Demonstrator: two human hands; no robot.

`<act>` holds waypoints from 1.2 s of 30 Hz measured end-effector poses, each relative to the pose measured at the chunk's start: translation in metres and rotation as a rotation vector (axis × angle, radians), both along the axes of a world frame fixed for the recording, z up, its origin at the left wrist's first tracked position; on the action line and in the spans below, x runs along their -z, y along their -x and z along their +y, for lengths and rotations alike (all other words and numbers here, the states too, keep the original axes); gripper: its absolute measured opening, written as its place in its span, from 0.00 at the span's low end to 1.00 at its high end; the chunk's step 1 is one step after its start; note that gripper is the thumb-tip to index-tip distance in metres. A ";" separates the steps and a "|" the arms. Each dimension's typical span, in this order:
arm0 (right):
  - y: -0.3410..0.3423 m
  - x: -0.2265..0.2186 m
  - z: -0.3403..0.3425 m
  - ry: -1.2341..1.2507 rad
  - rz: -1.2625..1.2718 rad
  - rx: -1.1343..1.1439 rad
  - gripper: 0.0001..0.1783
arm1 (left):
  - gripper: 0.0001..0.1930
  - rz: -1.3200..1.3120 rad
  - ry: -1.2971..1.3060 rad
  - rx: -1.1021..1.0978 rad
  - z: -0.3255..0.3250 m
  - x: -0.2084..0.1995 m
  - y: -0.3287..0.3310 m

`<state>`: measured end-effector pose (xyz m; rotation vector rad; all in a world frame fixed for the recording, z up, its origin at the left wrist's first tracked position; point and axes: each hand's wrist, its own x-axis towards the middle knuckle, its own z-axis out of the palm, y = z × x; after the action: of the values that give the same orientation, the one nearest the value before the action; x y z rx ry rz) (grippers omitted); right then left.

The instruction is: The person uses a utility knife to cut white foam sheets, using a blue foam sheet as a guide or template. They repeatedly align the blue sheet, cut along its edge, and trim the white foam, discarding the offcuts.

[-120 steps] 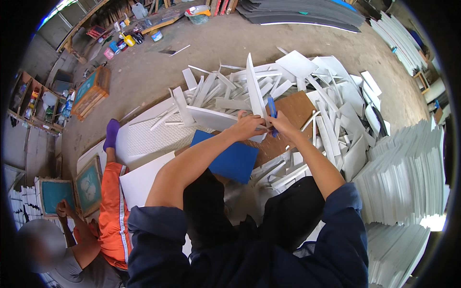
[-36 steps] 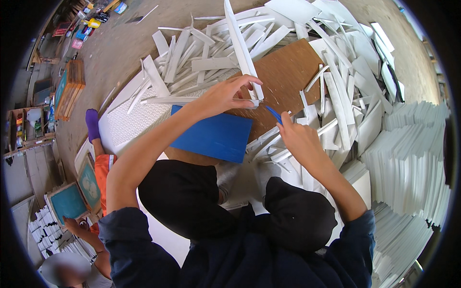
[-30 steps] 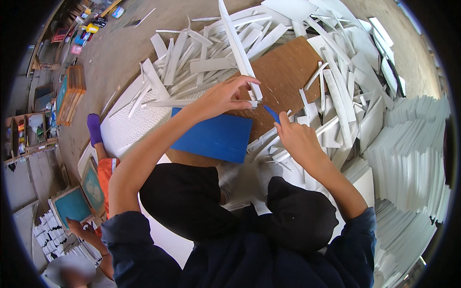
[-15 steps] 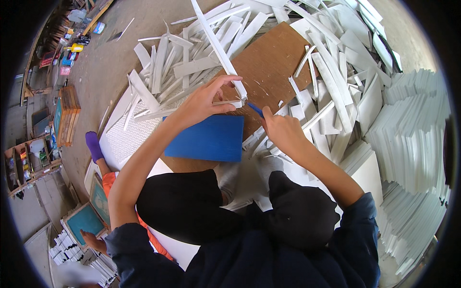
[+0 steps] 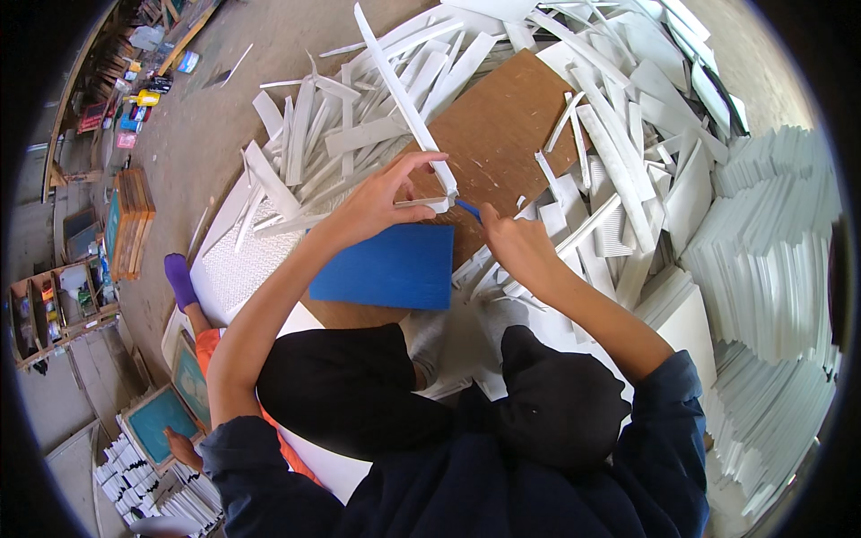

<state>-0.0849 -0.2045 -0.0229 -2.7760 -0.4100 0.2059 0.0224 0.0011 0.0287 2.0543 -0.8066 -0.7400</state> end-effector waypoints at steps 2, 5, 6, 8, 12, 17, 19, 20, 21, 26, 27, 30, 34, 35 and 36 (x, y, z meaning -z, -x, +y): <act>-0.003 0.004 0.000 -0.021 0.023 0.000 0.05 | 0.36 -0.005 -0.003 0.001 -0.001 -0.001 0.000; -0.006 -0.002 0.003 -0.014 0.028 0.013 0.05 | 0.37 -0.024 -0.019 -0.001 0.001 -0.002 0.001; -0.005 -0.004 0.003 -0.004 0.029 0.020 0.05 | 0.36 -0.003 -0.016 -0.008 0.000 -0.003 0.002; 0.001 -0.008 0.001 0.013 0.023 0.028 0.05 | 0.35 0.039 -0.011 -0.022 -0.002 -0.004 0.002; 0.007 0.000 -0.004 -0.005 0.018 0.028 0.04 | 0.36 0.046 -0.006 -0.020 -0.002 -0.005 0.001; 0.006 0.005 -0.004 -0.067 0.054 0.015 0.05 | 0.36 0.041 -0.012 -0.021 0.001 -0.003 0.001; 0.002 0.012 -0.004 -0.076 0.069 0.034 0.06 | 0.37 0.058 -0.010 -0.012 -0.001 -0.004 0.001; 0.000 0.020 -0.001 -0.065 0.079 0.054 0.07 | 0.37 0.066 -0.009 -0.008 -0.002 -0.005 0.001; -0.002 0.027 0.001 -0.055 0.086 0.075 0.07 | 0.38 0.055 -0.014 0.003 -0.002 -0.005 0.000; -0.004 0.029 0.005 -0.063 0.099 0.124 0.09 | 0.41 0.047 -0.043 0.020 0.000 -0.002 -0.001; 0.001 0.025 0.006 -0.050 0.103 0.136 0.09 | 0.41 0.049 -0.041 0.018 0.000 -0.002 -0.001; 0.005 0.029 0.001 -0.050 0.108 0.118 0.11 | 0.41 0.048 -0.039 0.019 0.000 -0.001 -0.002; 0.007 0.044 0.000 -0.031 0.060 0.093 0.12 | 0.40 0.080 -0.029 0.004 -0.001 -0.007 0.000; 0.006 0.050 -0.001 -0.022 0.048 0.083 0.12 | 0.39 0.100 -0.021 -0.007 -0.003 -0.009 0.001; 0.005 0.058 -0.001 -0.016 0.036 0.072 0.12 | 0.40 0.104 -0.032 -0.003 -0.004 -0.009 0.001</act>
<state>-0.0898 -0.2053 -0.0813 -2.7610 -0.3010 0.2342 0.0210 -0.0026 0.0381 2.0267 -0.7375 -0.8561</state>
